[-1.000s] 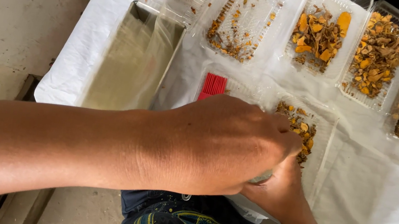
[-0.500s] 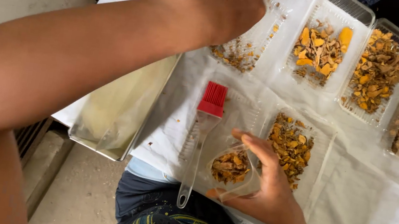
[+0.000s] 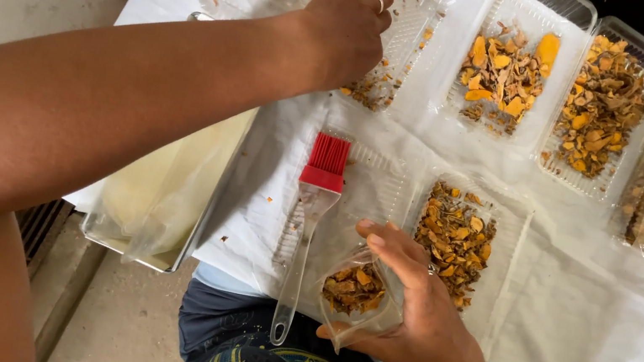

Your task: Sorting and packaging dried tea leaves into plastic containers using a brush and a small scoop.

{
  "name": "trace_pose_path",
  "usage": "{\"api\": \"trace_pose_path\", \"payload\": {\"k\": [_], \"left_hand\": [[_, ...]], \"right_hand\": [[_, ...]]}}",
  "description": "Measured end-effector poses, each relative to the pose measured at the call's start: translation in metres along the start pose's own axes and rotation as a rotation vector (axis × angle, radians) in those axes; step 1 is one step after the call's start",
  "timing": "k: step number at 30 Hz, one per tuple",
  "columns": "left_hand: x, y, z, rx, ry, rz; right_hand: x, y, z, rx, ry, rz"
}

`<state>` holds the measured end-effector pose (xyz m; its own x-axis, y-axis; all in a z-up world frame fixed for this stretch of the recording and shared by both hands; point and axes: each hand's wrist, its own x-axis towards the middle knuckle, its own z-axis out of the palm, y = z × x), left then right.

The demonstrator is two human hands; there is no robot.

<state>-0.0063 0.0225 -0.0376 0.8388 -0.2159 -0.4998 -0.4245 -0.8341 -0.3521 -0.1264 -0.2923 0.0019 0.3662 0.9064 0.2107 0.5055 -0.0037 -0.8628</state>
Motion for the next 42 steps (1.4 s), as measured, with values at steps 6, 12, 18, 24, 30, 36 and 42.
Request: {"api": "trace_pose_path", "payload": {"k": [6,12,18,24,30,36,42], "left_hand": [[0.009,-0.003,0.023,-0.051,0.165,-0.01],[0.003,-0.003,0.018,-0.003,0.174,0.042],[-0.025,-0.015,-0.021,-0.173,0.136,0.055],[-0.163,0.019,-0.131,-1.052,0.333,0.149],[-0.173,0.077,-0.108,-0.902,0.694,0.549],[-0.184,0.063,-0.104,-0.872,0.704,0.468],[-0.148,0.018,-0.1,-1.241,0.252,0.069]], "right_hand": [[0.0,-0.001,0.003,-0.048,-0.004,-0.023],[-0.001,0.0,0.003,-0.033,0.005,0.01],[-0.003,-0.002,0.0,0.024,0.009,0.021],[-0.011,-0.001,0.005,0.194,0.148,0.137],[-0.012,-0.007,0.01,-0.023,0.207,0.353],[-0.008,-0.006,0.009,0.074,0.202,0.216],[-0.001,-0.009,0.011,0.134,0.193,0.182]]}}
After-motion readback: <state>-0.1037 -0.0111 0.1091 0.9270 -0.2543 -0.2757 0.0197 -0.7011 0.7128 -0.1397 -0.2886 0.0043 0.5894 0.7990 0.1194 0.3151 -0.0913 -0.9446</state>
